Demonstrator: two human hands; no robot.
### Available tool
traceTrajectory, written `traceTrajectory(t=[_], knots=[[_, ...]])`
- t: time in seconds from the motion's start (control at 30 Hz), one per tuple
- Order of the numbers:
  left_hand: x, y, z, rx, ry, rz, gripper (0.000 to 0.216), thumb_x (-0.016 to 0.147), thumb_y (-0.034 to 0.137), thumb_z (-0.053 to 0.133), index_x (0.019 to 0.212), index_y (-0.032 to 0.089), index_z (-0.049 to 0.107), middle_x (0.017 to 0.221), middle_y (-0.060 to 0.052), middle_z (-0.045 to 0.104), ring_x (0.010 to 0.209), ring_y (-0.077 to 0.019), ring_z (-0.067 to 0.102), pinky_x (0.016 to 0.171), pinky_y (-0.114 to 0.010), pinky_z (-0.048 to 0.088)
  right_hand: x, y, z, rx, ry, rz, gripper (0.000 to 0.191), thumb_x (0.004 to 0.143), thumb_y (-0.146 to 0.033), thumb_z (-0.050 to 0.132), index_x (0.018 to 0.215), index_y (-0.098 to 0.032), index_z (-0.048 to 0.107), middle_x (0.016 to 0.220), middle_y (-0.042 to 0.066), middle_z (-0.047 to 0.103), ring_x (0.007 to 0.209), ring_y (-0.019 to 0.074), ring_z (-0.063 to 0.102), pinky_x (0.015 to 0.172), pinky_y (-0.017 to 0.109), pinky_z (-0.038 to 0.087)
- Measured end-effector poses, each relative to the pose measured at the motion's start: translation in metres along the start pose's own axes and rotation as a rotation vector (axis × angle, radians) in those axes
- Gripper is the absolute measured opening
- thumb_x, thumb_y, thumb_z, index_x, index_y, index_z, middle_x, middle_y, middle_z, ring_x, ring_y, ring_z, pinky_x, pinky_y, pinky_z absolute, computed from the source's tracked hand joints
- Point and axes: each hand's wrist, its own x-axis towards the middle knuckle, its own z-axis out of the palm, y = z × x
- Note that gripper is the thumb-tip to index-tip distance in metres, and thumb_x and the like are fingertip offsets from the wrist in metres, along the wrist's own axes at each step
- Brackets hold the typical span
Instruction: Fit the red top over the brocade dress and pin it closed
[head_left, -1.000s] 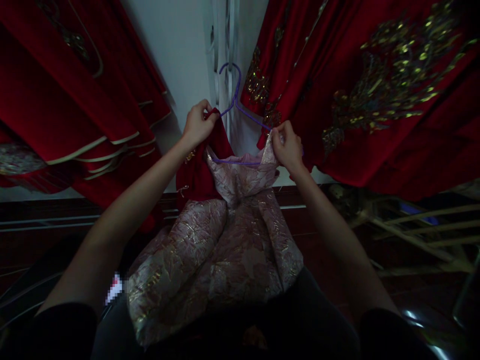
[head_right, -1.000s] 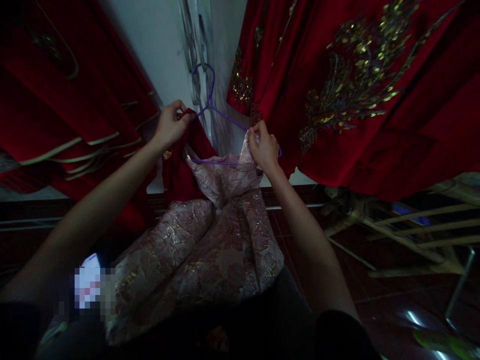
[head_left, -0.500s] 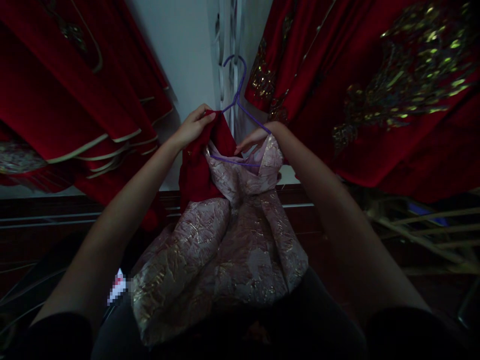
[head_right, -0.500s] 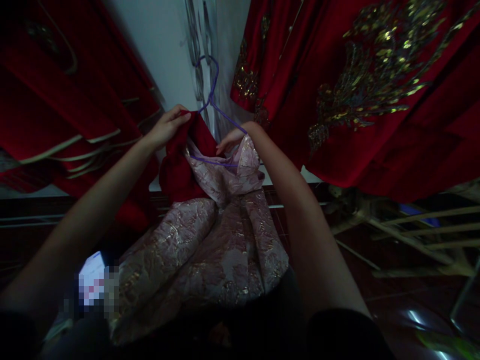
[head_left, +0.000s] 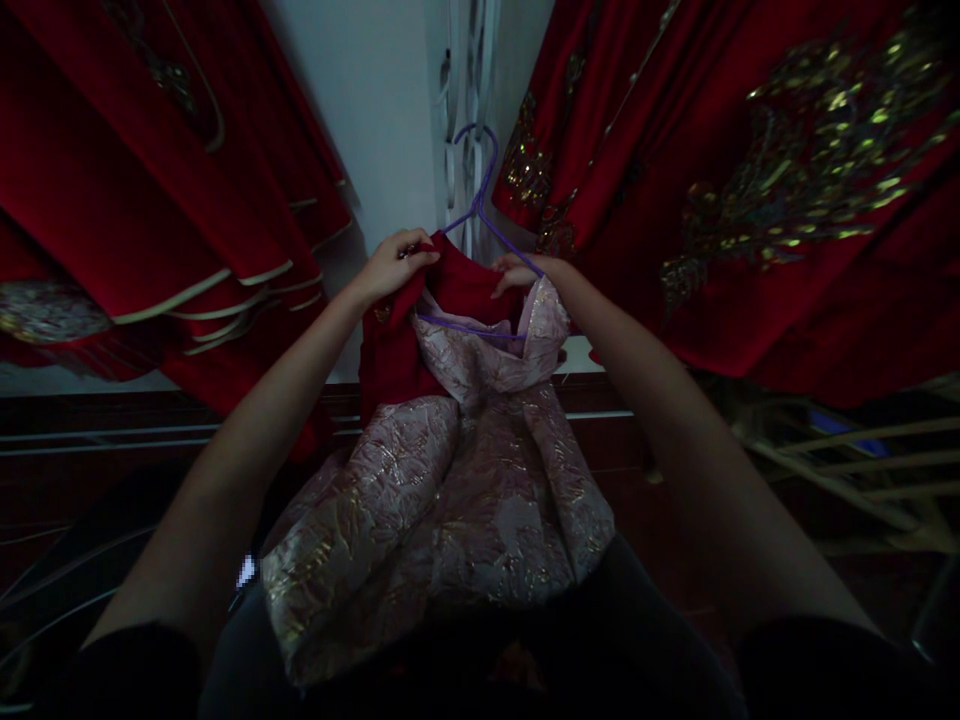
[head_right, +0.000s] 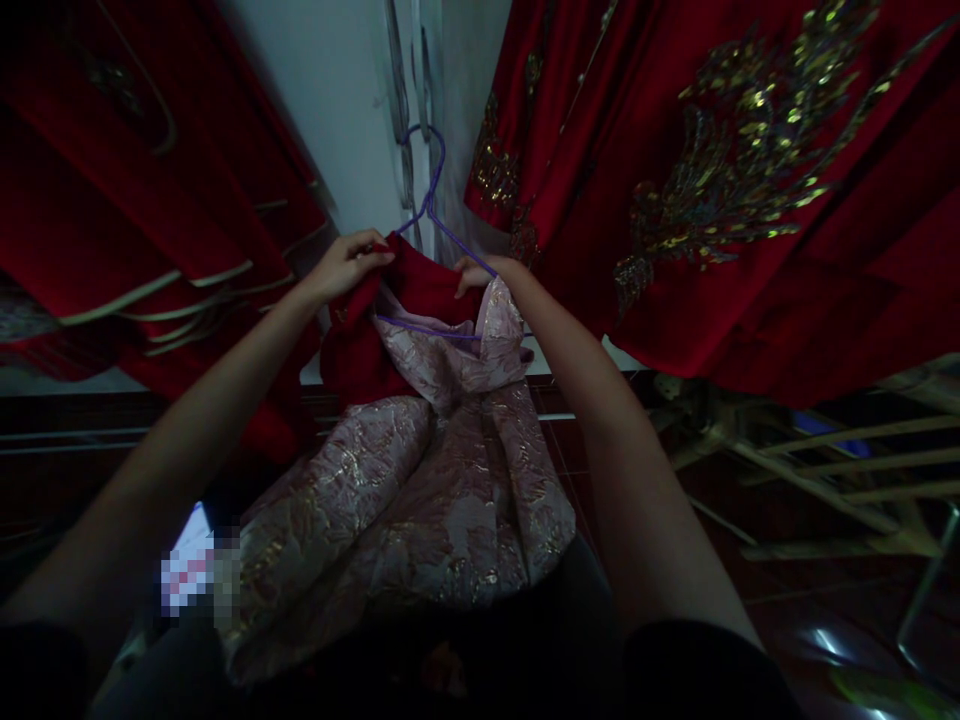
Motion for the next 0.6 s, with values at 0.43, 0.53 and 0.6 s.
traceTrajectory(t=[0.43, 0.53, 0.6], knots=[[-0.008, -0.014, 0.030, 0.177, 0.143, 0.092, 0.008, 0.075, 0.025, 0.061, 0.072, 0.020, 0.055, 0.079, -0.004, 0.055, 0.083, -0.0205, 0.054, 0.083, -0.037, 0.044, -0.083, 0.037, -0.085, -0.360, 0.653, -0.045, 0.019, 0.082, -0.022, 0.046, 0.099, -0.020, 0.055, 0.097, 0.013, 0.057, 0.091, 0.0270, 0.056, 0.082, 0.047, 0.045], [-0.009, -0.015, 0.031, 0.198, 0.152, 0.088, 0.009, 0.077, 0.026, 0.060, 0.073, 0.020, 0.055, 0.080, -0.004, 0.055, 0.084, -0.0205, 0.054, 0.082, -0.037, 0.045, -0.110, 0.044, -0.106, -0.418, 0.718, 0.005, 0.017, 0.082, -0.023, 0.046, 0.094, -0.020, 0.058, 0.097, 0.014, 0.059, 0.091, 0.0273, 0.056, 0.082, 0.046, 0.045], [-0.009, -0.015, 0.032, 0.219, 0.141, 0.072, 0.011, 0.078, 0.027, 0.060, 0.074, 0.019, 0.055, 0.082, -0.005, 0.055, 0.086, -0.0209, 0.055, 0.082, -0.038, 0.044, -0.126, 0.043, -0.115, -0.428, 0.702, 0.015, 0.013, 0.081, -0.027, 0.050, 0.088, -0.021, 0.059, 0.092, 0.012, 0.062, 0.085, 0.0252, 0.057, 0.078, 0.042, 0.046]])
